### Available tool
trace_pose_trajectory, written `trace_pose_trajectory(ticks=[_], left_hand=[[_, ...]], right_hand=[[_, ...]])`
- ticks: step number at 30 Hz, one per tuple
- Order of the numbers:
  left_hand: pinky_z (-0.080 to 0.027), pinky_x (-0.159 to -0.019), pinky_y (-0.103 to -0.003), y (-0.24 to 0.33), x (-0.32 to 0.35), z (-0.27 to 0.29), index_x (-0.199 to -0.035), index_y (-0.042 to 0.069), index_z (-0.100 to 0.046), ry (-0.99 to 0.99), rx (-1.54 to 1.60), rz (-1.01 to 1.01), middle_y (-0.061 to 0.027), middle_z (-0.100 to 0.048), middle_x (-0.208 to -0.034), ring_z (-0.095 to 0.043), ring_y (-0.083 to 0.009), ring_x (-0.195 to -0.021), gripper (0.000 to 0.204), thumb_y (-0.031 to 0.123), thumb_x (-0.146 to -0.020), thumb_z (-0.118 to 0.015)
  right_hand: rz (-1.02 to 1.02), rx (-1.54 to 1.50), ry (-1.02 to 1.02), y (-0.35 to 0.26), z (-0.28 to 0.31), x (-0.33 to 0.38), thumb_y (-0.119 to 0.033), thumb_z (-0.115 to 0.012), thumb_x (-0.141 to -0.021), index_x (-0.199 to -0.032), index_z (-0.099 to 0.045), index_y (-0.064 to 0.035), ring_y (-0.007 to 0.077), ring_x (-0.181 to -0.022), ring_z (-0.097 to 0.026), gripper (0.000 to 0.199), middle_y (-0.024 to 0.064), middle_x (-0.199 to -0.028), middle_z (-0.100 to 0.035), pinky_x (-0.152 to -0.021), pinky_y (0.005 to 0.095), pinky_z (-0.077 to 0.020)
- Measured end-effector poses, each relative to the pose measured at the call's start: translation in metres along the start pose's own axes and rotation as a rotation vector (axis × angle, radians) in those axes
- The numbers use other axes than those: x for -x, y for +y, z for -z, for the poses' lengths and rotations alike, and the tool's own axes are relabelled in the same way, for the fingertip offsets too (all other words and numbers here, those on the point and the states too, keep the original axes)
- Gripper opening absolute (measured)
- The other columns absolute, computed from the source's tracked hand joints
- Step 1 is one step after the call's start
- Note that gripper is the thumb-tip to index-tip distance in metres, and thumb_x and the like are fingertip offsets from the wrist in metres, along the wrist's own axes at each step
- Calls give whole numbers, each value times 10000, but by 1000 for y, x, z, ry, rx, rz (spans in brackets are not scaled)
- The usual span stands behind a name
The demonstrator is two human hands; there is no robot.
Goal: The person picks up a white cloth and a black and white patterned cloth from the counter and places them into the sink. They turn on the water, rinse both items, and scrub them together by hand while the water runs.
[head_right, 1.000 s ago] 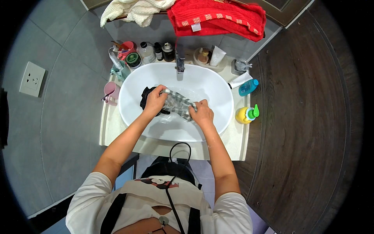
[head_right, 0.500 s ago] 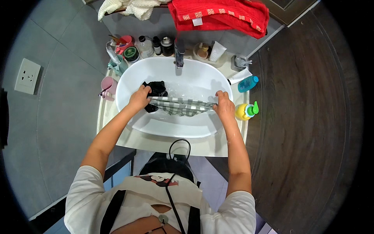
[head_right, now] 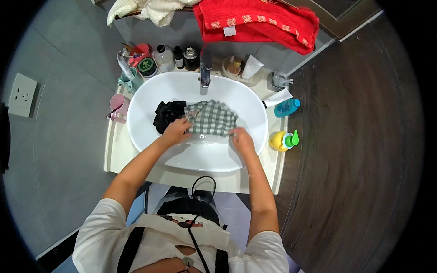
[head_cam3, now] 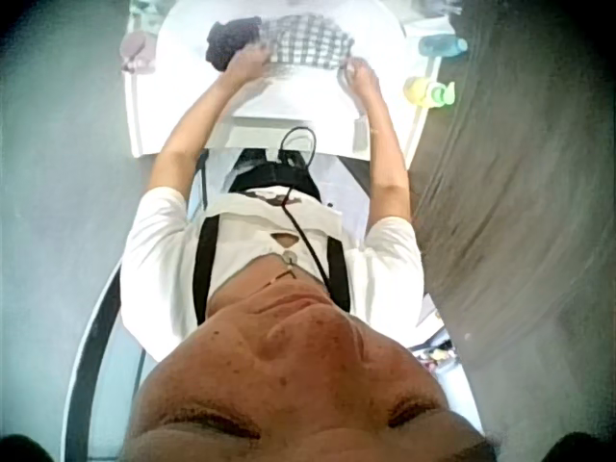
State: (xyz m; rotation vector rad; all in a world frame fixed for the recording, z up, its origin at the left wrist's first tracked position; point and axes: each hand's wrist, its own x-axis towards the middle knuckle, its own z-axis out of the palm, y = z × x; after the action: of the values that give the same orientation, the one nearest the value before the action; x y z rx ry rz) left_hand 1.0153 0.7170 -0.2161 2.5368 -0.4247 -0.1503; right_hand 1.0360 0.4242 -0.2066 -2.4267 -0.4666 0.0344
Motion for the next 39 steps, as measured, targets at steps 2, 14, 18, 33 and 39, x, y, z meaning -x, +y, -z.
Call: trace_pose_trajectory(ticks=[2,14,18,33,39], left_hand=[[-409,-851,-390,-5,4,-18,-1005,80,-562,-105,-96,0,-97,-519,-1063,-484,-290,-1018,323,81,-682,-570],[-391,-852,-404,-7,-8,-70,-1015,96,-574,-293,-276,122,-92,-579,-974,-534,-267,-970,335,90,-680,-559],[-432,-770,-371,-17,-12,-20,-995,83,-590,-506,-87,78,-100,-603,-921,-573,-279,-868,330,83,-668,-548],[-317,-921,-279,-10,-46,-32,-1213,55,-448,199,1302,800,-60,-514,-1139,-450,-160,-1062,413,210,-838,-530],[-322,-920,-358,-27,-2,-95,-1125,114,-482,223,1749,1206,-51,-485,-1076,-415,-196,-1074,299,189,-840,-527]], right_hand=[[-88,65,-144,13,-15,6,17,-548,-681,-890,-602,-83,286,-929,-544,238,113,-991,-566,-755,354,-467],[62,371,-408,-11,-74,-9,-234,-684,-640,-985,-587,-127,242,-831,-557,374,89,-829,-567,-767,371,-444],[61,345,-607,0,-52,-19,-249,-596,-725,-913,-620,-102,232,-774,-568,240,106,-758,-584,-711,331,-442],[-320,179,-144,21,-37,-54,-196,-607,-750,-1082,-540,-107,295,-912,-551,350,115,-1036,-538,-752,390,-462],[-384,402,-96,0,-78,-76,-246,-613,-755,-986,-561,-85,286,-896,-549,286,108,-958,-570,-738,383,-458]])
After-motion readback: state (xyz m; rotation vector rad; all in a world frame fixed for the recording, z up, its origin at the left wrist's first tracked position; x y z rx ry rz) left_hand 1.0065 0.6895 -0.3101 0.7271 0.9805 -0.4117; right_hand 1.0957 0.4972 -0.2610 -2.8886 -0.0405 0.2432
